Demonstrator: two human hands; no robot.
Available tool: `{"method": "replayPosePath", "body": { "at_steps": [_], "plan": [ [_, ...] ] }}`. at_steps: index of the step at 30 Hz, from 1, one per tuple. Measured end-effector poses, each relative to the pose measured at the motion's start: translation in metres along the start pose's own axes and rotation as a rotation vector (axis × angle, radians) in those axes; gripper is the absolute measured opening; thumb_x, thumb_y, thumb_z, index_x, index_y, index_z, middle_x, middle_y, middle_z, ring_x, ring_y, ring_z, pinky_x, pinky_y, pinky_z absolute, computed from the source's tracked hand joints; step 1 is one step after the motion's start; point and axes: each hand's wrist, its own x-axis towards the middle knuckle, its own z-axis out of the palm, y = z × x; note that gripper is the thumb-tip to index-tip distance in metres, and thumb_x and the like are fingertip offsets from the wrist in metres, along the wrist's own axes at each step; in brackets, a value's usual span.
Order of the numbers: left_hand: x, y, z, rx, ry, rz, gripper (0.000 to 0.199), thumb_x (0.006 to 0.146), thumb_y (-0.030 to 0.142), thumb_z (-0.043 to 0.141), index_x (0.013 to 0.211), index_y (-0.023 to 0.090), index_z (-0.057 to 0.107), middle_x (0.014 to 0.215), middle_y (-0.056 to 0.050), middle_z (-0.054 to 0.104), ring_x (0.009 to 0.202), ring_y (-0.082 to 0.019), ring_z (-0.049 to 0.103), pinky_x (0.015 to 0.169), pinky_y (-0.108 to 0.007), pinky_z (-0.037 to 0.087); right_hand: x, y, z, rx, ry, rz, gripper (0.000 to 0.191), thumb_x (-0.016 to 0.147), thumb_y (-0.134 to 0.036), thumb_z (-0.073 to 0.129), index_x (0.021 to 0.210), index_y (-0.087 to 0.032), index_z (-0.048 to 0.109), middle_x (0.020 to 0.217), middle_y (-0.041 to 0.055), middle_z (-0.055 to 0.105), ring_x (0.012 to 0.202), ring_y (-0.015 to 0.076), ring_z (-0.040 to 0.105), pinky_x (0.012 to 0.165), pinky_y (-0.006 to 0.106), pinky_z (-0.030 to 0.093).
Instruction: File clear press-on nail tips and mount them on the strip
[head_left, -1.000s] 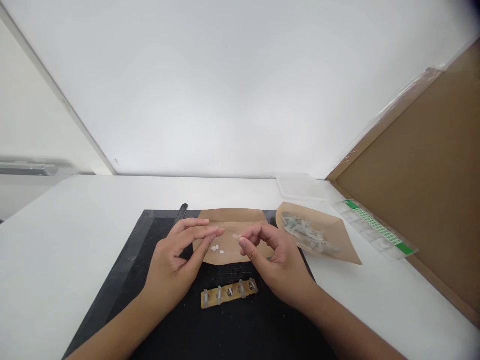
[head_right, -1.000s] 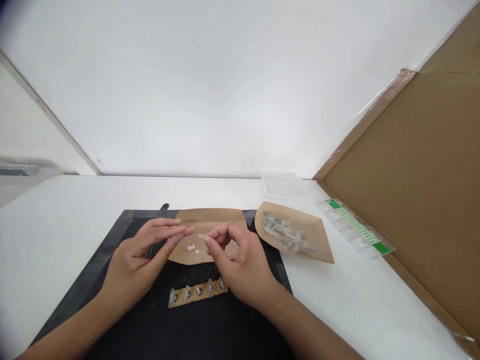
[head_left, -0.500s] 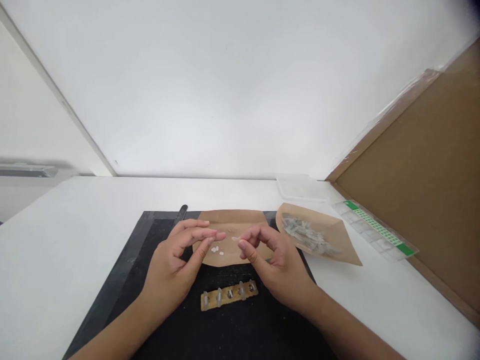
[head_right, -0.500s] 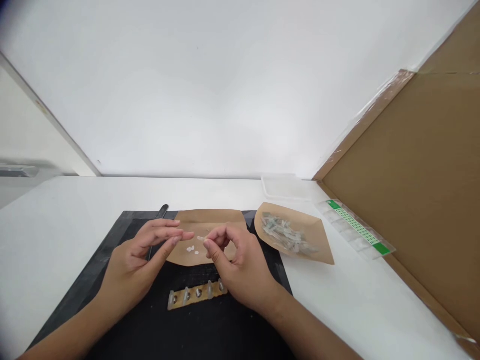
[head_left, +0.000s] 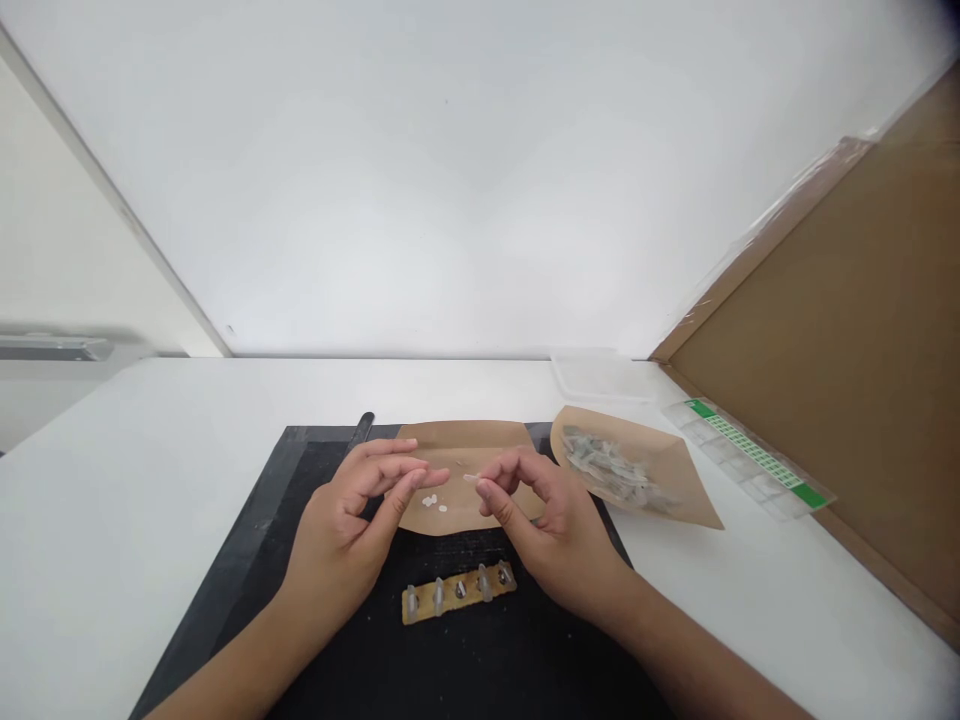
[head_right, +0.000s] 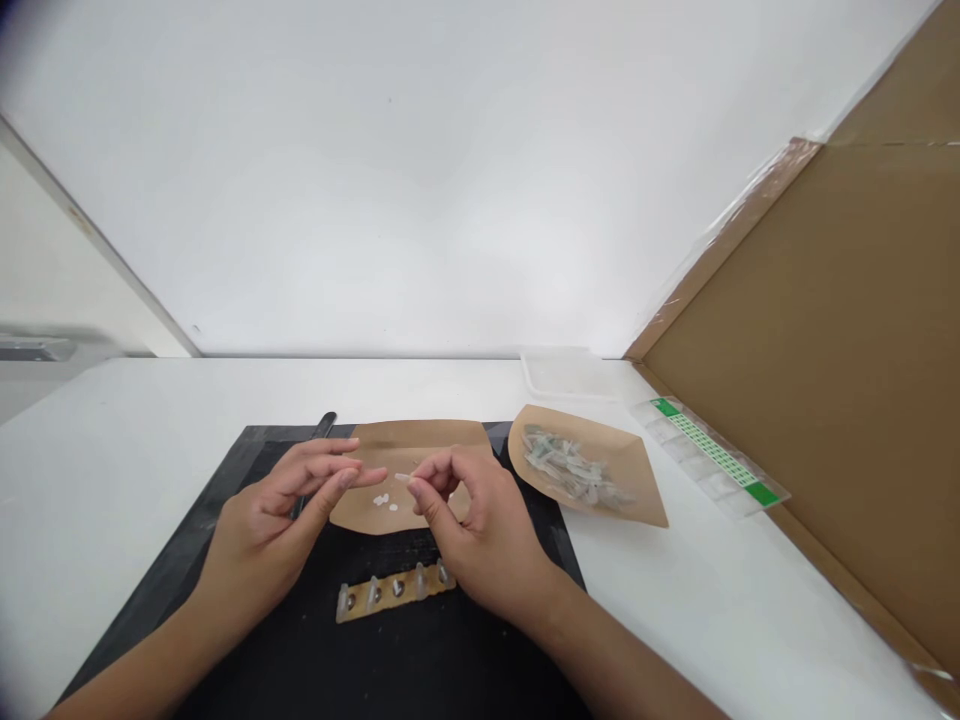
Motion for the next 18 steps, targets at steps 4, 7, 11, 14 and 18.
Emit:
{"method": "replayPosePath", "body": {
  "at_steps": [4,7,11,14,18],
  "plan": [
    [0.0014,-0.0019,0.0014,0.025,-0.038,0.017,0.026,0.106,0.039,0.055,0.112,0.036,0.081,0.117,0.002,0.079,0.125,-0.021,0.066,0.104,-0.037,0.057,-0.0011,0.0,0.0003,-0.037,0.007,-0.006,0.017,0.103,-0.034,0.061,0.09,-0.024,0.066,0.081,-0.0031,0.07,0.078,0.0151,0.066,0.079,0.031,0.048],
    [0.0008,-0.0037,0.0021,0.049,-0.046,0.026,0.028,0.108,0.037,0.052,0.114,0.038,0.08,0.118,0.002,0.078,0.126,-0.021,0.064,0.105,-0.038,0.056,-0.0013,-0.0003,-0.0001,-0.066,0.013,-0.015,0.016,0.103,-0.033,0.061,0.09,-0.024,0.066,0.081,-0.0029,0.071,0.078,0.0158,0.066,0.08,0.032,0.047],
    [0.0,-0.0031,0.0026,0.051,-0.035,0.094,0.031,0.108,0.029,0.049,0.123,0.037,0.074,0.125,0.001,0.075,0.128,-0.021,0.061,0.11,-0.04,0.053,-0.0003,-0.0002,-0.0002,-0.106,0.025,-0.03,0.012,0.102,-0.032,0.063,0.093,-0.025,0.068,0.083,-0.0023,0.071,0.078,0.0167,0.066,0.079,0.033,0.046],
    [0.0,-0.0001,0.0026,0.027,-0.057,0.165,0.038,0.108,0.02,0.046,0.139,0.033,0.063,0.131,-0.001,0.073,0.129,-0.02,0.059,0.112,-0.041,0.05,-0.0002,0.0007,0.0007,-0.138,0.037,-0.04,0.01,0.101,-0.032,0.065,0.094,-0.026,0.069,0.085,-0.002,0.072,0.079,0.0172,0.066,0.079,0.034,0.044],
    [0.0,0.0037,0.0029,0.032,-0.124,0.287,0.039,0.104,0.016,0.052,0.139,0.028,0.062,0.13,-0.006,0.072,0.124,-0.022,0.062,0.107,-0.042,0.052,-0.0008,0.0018,0.002,-0.146,0.032,-0.046,0.009,0.101,-0.031,0.065,0.095,-0.026,0.07,0.085,-0.0024,0.073,0.079,0.0171,0.066,0.079,0.034,0.043]
  ]
}}
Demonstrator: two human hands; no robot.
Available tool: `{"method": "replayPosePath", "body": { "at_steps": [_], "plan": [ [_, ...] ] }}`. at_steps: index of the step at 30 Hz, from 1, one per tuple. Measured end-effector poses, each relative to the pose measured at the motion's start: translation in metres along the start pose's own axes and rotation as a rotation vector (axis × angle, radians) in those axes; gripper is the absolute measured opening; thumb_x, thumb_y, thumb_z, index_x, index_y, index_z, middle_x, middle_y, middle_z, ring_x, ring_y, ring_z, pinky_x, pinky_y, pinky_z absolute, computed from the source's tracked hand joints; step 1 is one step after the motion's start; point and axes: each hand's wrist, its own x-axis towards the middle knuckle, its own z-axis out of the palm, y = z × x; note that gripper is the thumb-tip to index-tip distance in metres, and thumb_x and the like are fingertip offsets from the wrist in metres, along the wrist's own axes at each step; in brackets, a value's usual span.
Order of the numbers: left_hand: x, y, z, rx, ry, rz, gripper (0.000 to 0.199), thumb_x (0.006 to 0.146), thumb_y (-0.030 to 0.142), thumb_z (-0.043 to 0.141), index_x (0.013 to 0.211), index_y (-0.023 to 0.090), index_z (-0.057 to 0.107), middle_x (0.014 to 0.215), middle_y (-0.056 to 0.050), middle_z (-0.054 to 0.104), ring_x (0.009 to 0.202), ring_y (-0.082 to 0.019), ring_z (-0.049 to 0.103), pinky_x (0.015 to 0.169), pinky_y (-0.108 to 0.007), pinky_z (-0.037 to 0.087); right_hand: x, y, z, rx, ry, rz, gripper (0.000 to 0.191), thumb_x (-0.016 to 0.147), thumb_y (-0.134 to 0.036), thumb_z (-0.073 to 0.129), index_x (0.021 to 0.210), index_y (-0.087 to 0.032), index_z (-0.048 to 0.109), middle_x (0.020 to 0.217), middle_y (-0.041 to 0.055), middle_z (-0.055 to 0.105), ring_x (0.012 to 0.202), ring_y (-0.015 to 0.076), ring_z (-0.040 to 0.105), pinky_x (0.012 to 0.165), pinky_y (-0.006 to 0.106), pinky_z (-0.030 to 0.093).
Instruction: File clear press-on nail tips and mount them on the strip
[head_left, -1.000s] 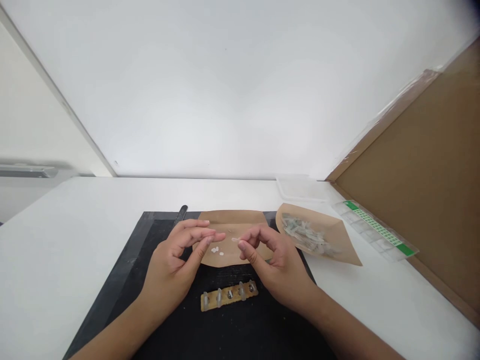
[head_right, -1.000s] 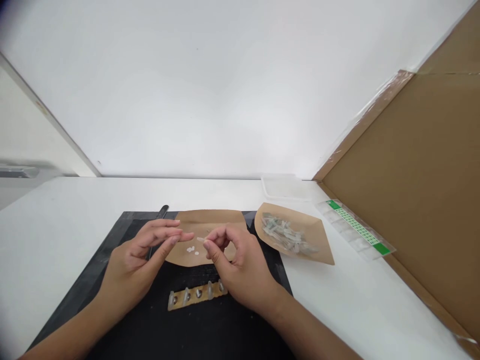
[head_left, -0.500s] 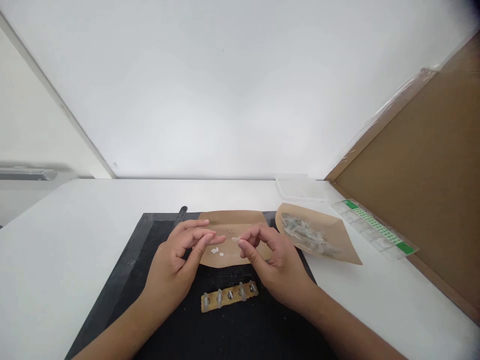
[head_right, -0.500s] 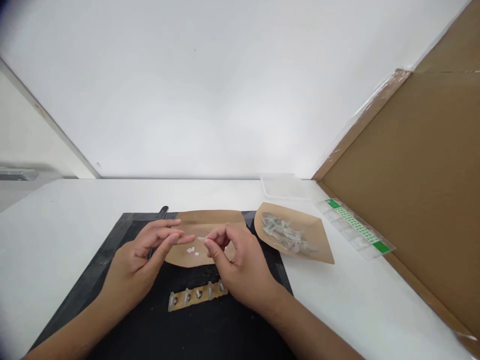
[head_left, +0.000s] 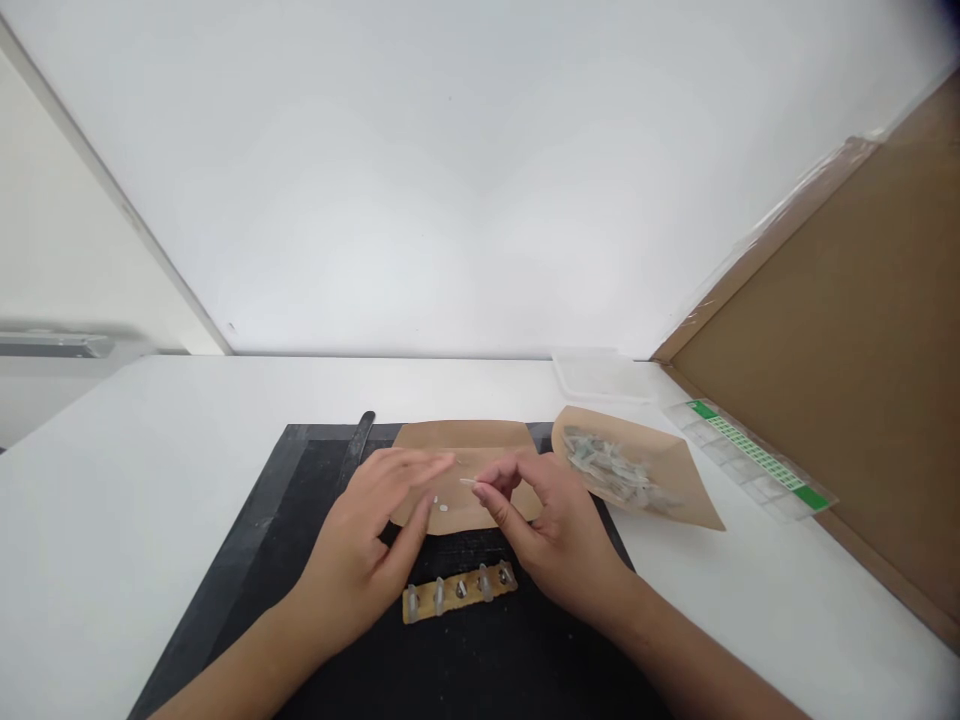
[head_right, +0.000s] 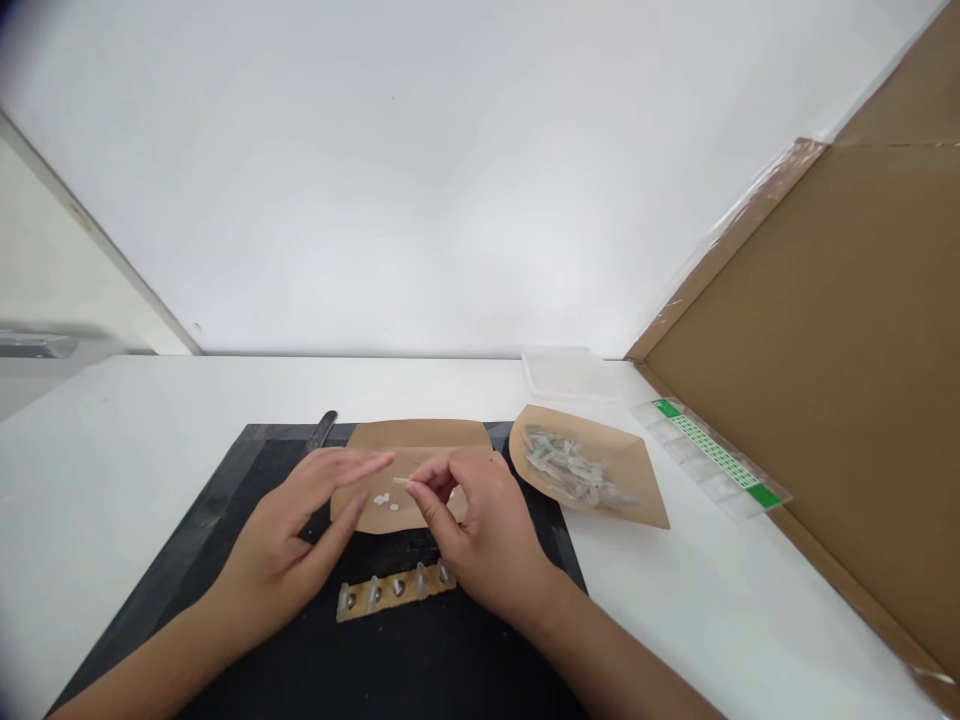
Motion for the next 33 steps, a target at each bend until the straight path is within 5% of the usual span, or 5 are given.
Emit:
{"method": "replayPosePath", "body": {
  "at_steps": [6,22,33],
  "plan": [
    [0.0001,0.0013,0.0017,-0.018,0.039,0.062,0.02,0.099,0.018,0.065,0.117,0.025,0.072,0.103,-0.005,0.078,0.114,-0.025,0.065,0.096,-0.042,0.055,-0.0003,0.0006,0.0004,-0.01,-0.028,-0.093,0.01,0.103,-0.031,0.064,0.097,-0.025,0.07,0.083,-0.0023,0.073,0.076,0.0164,0.065,0.079,0.035,0.041],
    [0.0026,0.0005,-0.0003,-0.059,0.052,0.036,0.013,0.099,0.019,0.068,0.106,0.027,0.074,0.096,-0.002,0.076,0.109,-0.023,0.061,0.092,-0.037,0.053,-0.0025,-0.0009,-0.0008,0.025,-0.104,-0.125,0.008,0.101,-0.026,0.066,0.093,-0.024,0.067,0.083,-0.0042,0.071,0.077,0.0139,0.065,0.084,0.035,0.038],
    [0.0036,-0.003,-0.0069,0.124,0.015,0.292,0.021,0.095,0.005,0.068,0.11,0.02,0.068,0.097,-0.004,0.073,0.107,-0.023,0.062,0.102,-0.045,0.048,-0.0012,0.0072,-0.0016,-0.15,-0.028,-0.426,0.009,0.1,-0.027,0.069,0.093,-0.023,0.066,0.081,-0.002,0.074,0.077,0.0157,0.067,0.08,0.037,0.038]
  ]
}}
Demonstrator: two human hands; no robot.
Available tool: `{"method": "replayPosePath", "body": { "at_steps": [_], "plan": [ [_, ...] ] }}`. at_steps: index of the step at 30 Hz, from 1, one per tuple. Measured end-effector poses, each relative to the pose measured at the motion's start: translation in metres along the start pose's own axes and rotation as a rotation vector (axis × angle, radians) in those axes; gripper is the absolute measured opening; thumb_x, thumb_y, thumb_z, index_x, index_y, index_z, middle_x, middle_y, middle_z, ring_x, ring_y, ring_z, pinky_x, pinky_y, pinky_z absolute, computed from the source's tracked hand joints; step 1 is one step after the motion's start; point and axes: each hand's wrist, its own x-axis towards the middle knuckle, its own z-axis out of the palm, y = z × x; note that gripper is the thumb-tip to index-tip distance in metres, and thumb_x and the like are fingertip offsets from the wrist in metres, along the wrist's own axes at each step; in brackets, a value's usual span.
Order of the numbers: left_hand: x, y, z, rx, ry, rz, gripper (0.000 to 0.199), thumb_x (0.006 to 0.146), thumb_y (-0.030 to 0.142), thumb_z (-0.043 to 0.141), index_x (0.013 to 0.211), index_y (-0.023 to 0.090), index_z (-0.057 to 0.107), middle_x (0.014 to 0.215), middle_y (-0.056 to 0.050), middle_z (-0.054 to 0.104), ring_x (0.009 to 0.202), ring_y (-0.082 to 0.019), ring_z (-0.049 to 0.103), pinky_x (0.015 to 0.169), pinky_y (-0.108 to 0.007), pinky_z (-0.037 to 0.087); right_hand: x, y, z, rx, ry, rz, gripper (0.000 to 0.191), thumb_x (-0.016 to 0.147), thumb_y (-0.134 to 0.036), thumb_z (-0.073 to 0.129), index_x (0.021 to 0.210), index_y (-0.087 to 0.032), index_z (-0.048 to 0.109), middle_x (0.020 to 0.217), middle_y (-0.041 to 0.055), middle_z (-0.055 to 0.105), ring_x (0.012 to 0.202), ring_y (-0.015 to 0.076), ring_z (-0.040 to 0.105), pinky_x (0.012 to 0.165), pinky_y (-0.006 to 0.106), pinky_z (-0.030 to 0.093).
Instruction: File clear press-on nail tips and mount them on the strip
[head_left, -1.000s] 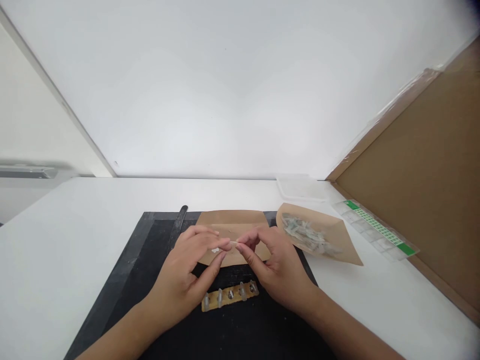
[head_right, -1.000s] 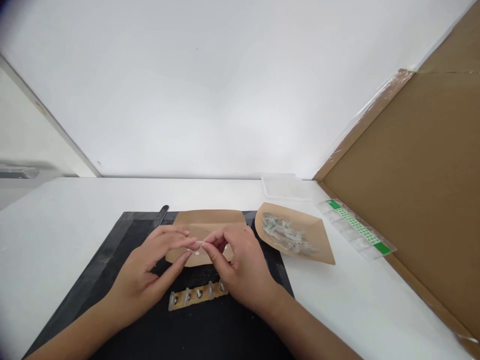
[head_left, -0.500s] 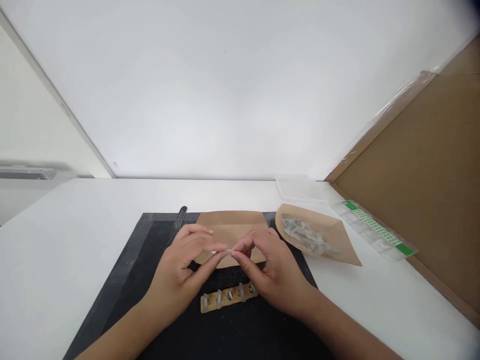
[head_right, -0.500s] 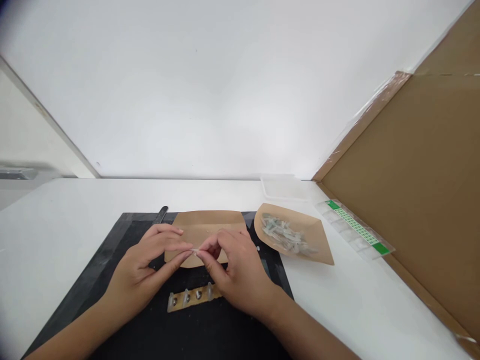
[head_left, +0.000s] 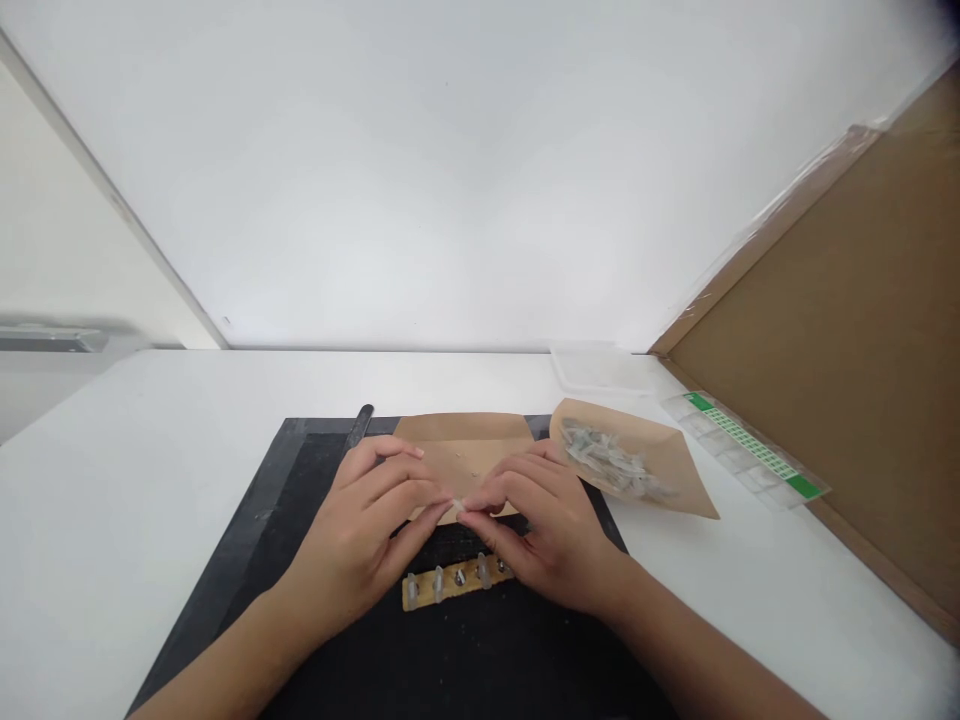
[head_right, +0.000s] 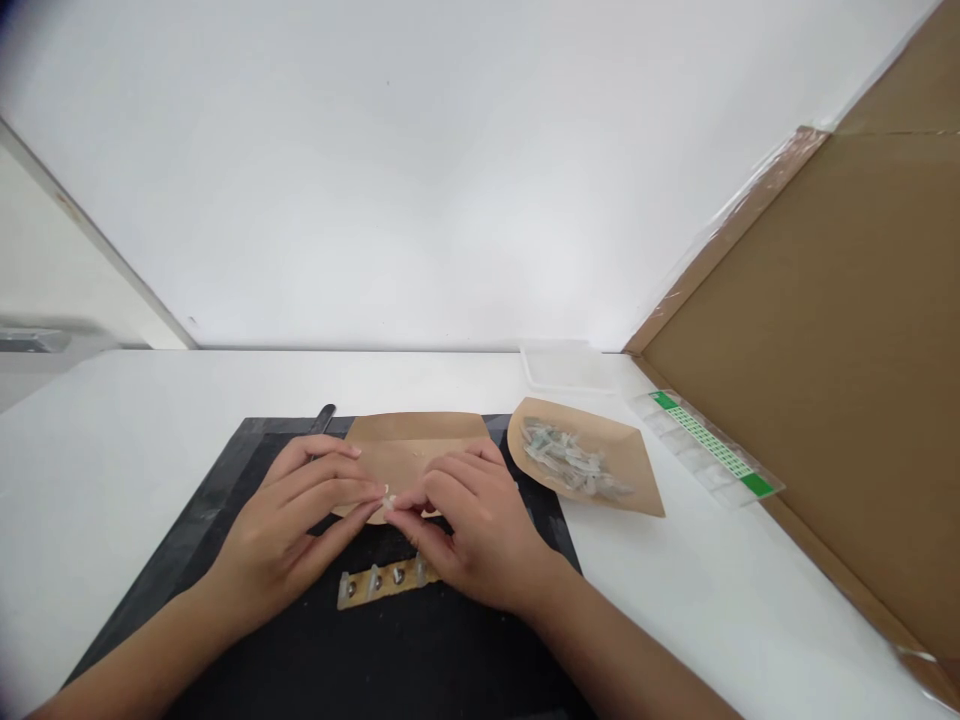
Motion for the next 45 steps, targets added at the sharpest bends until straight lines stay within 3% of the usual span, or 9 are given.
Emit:
{"method": "replayPosePath", "body": {
  "at_steps": [10,16,21,29,38,45],
  "plan": [
    [0.0,0.007,-0.007,0.164,-0.101,0.113,0.022,0.093,0.007,0.071,0.11,0.021,0.072,0.103,-0.005,0.076,0.11,-0.028,0.059,0.098,-0.049,0.047,-0.002,0.0,-0.007,-0.108,-0.102,-0.164,0.009,0.098,-0.026,0.071,0.094,-0.025,0.063,0.088,-0.0024,0.077,0.075,0.0164,0.067,0.08,0.038,0.038],
    [-0.002,0.009,-0.009,0.148,-0.079,0.167,0.023,0.091,0.011,0.074,0.111,0.021,0.073,0.1,-0.007,0.076,0.102,-0.026,0.061,0.09,-0.045,0.052,-0.002,0.0,-0.004,-0.026,-0.059,-0.093,0.019,0.094,-0.037,0.078,0.089,-0.025,0.064,0.084,-0.0028,0.075,0.073,0.0154,0.067,0.078,0.037,0.038],
    [-0.002,0.012,-0.01,0.14,-0.068,0.195,0.021,0.088,0.008,0.077,0.107,0.018,0.073,0.096,-0.006,0.075,0.097,-0.024,0.06,0.084,-0.038,0.055,-0.001,-0.001,-0.004,0.02,-0.054,-0.01,0.026,0.087,-0.043,0.084,0.097,-0.025,0.068,0.087,-0.0001,0.074,0.081,0.0189,0.068,0.081,0.038,0.039],
    [-0.005,0.011,-0.009,0.165,-0.034,0.252,0.02,0.087,0.008,0.08,0.104,0.016,0.073,0.092,-0.004,0.075,0.094,-0.022,0.06,0.082,-0.036,0.056,0.001,-0.003,-0.005,0.138,-0.146,0.025,0.022,0.087,-0.036,0.084,0.094,-0.024,0.067,0.084,-0.003,0.071,0.077,0.0158,0.065,0.08,0.036,0.038],
    [-0.001,0.013,-0.009,0.161,-0.027,0.249,0.014,0.088,0.009,0.079,0.097,0.017,0.072,0.087,-0.003,0.074,0.087,-0.018,0.062,0.082,-0.034,0.057,0.0,-0.002,-0.007,0.123,-0.145,-0.025,0.022,0.087,-0.031,0.084,0.094,-0.023,0.065,0.083,-0.0021,0.071,0.076,0.0154,0.065,0.08,0.037,0.037],
    [0.0,0.01,-0.007,0.126,0.052,0.322,0.006,0.09,0.009,0.077,0.095,0.012,0.076,0.082,-0.004,0.073,0.084,-0.018,0.059,0.078,-0.034,0.058,0.0,-0.005,-0.002,0.202,-0.097,-0.011,0.027,0.085,-0.032,0.085,0.085,-0.021,0.06,0.075,-0.0052,0.067,0.071,0.0122,0.063,0.077,0.034,0.035]
  ]
}}
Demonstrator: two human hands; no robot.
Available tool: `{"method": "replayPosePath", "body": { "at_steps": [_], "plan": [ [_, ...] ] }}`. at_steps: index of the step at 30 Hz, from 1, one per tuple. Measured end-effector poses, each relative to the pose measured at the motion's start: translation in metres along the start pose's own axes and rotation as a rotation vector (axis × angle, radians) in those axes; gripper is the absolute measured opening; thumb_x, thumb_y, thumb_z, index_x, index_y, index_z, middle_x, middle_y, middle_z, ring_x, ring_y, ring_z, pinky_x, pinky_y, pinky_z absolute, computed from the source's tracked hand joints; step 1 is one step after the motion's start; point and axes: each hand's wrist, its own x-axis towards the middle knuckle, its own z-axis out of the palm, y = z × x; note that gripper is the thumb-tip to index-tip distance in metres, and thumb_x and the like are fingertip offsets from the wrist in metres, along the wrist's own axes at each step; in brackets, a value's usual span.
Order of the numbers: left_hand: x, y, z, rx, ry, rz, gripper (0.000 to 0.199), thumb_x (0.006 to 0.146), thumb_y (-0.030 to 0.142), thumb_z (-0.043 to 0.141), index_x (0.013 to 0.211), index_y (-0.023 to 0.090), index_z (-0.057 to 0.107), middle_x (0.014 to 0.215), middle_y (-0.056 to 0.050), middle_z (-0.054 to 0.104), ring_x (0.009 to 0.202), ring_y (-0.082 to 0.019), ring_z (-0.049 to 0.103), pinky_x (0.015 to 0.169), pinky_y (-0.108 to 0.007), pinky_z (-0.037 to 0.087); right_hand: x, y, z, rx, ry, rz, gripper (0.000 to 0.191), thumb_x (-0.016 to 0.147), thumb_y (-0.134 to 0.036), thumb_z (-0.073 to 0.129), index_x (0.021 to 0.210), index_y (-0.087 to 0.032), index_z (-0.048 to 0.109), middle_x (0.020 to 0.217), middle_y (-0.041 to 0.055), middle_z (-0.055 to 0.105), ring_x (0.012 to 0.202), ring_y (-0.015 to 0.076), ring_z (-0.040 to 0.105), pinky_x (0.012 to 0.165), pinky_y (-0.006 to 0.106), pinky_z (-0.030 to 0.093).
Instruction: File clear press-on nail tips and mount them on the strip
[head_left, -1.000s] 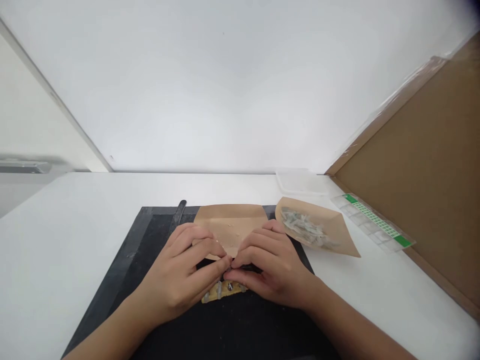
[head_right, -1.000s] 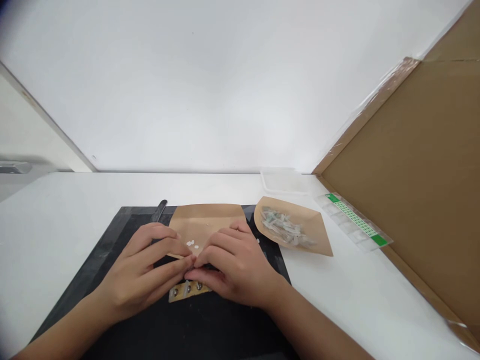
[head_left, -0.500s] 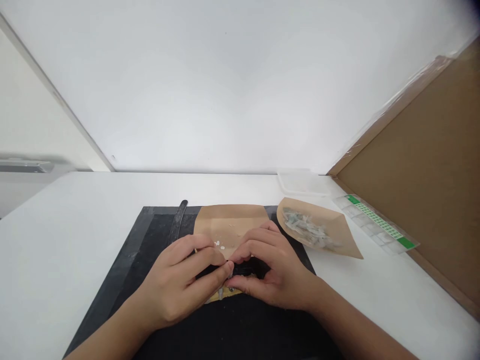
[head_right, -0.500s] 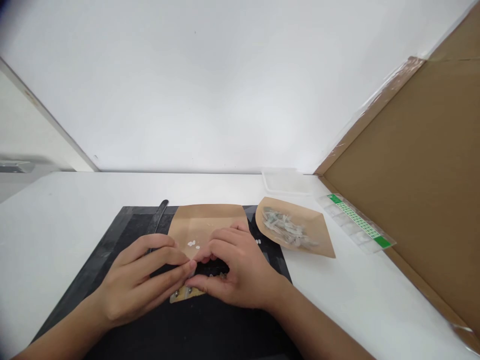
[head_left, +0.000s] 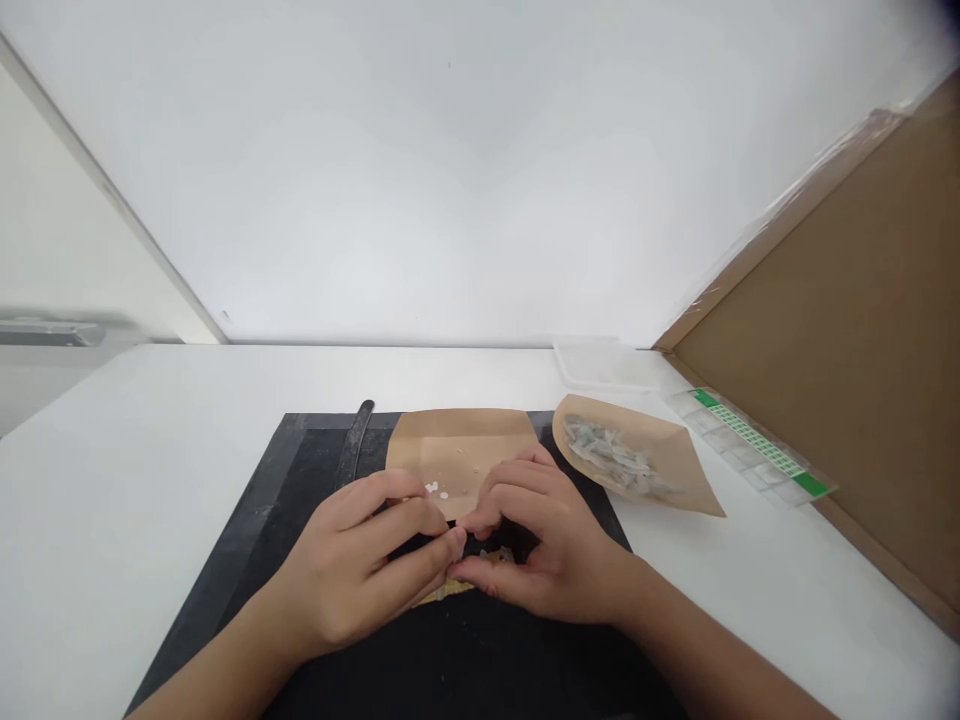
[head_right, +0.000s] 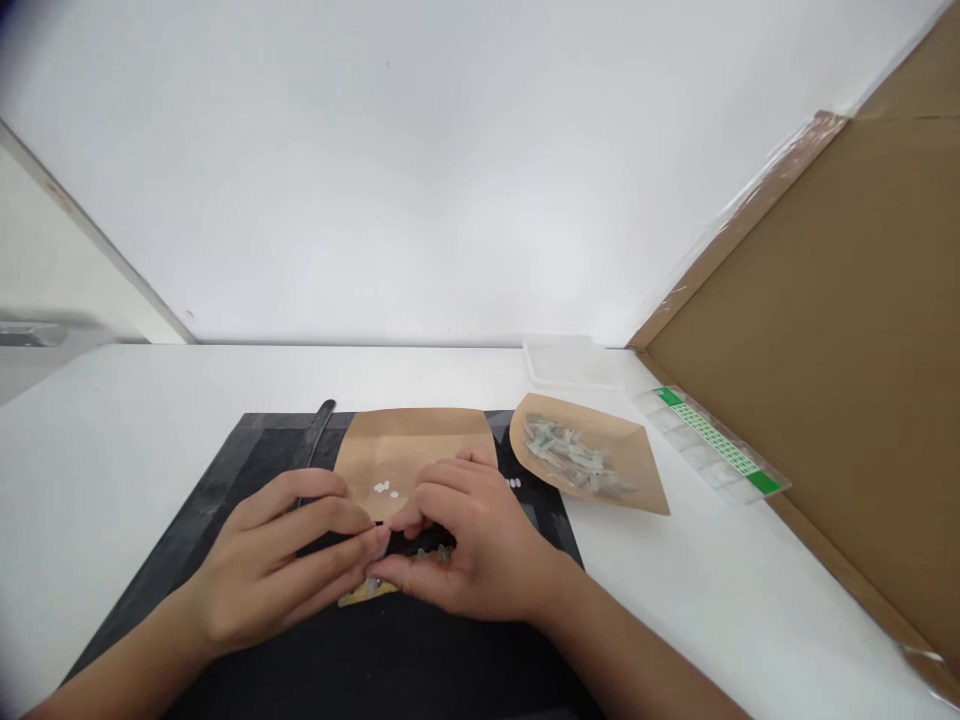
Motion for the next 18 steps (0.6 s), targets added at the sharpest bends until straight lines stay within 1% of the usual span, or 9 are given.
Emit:
{"method": "replayPosePath", "body": {
  "at_steps": [3,6,10,14,18],
  "plan": [
    [-0.0016,-0.0013,-0.0007,-0.018,-0.009,0.012,0.012,0.089,0.013,0.079,0.1,0.011,0.077,0.083,-0.005,0.073,0.086,-0.019,0.058,0.076,-0.034,0.057,0.0002,-0.0018,0.001,0.052,-0.013,0.038,0.031,0.082,-0.033,0.088,0.083,-0.02,0.06,0.075,-0.0062,0.068,0.07,0.011,0.064,0.078,0.033,0.036],
    [-0.0023,-0.0011,-0.0017,-0.036,0.013,0.016,0.016,0.088,0.014,0.081,0.103,0.012,0.078,0.084,-0.006,0.074,0.088,-0.021,0.059,0.073,-0.034,0.057,0.0005,-0.0023,0.0012,0.111,-0.009,0.064,0.031,0.078,-0.031,0.091,0.084,-0.02,0.062,0.074,-0.0068,0.069,0.069,0.0103,0.064,0.079,0.032,0.037],
    [-0.0024,0.0002,-0.0015,-0.036,0.026,0.043,0.014,0.088,0.013,0.08,0.101,0.009,0.078,0.081,-0.005,0.074,0.082,-0.018,0.06,0.072,-0.033,0.058,0.0012,-0.0012,0.0012,0.172,-0.016,0.097,0.03,0.076,-0.03,0.093,0.085,-0.02,0.066,0.074,-0.0063,0.07,0.067,0.0103,0.065,0.081,0.032,0.039],
    [-0.0039,0.0019,0.0006,-0.036,0.045,0.053,0.011,0.088,0.011,0.08,0.098,0.006,0.078,0.083,-0.005,0.075,0.079,-0.015,0.064,0.074,-0.032,0.06,0.0019,-0.0027,0.0015,0.197,-0.02,0.1,0.028,0.079,-0.032,0.091,0.085,-0.019,0.067,0.073,-0.0058,0.07,0.066,0.0105,0.065,0.082,0.033,0.04],
    [-0.0049,0.0044,0.0021,-0.009,0.06,0.06,0.009,0.089,0.01,0.079,0.095,0.004,0.077,0.083,-0.006,0.076,0.078,-0.014,0.067,0.075,-0.031,0.062,0.0028,-0.0057,0.0017,0.2,-0.039,0.102,0.027,0.082,-0.032,0.087,0.083,-0.019,0.063,0.072,-0.0062,0.069,0.066,0.0102,0.064,0.082,0.033,0.04]
  ]
}}
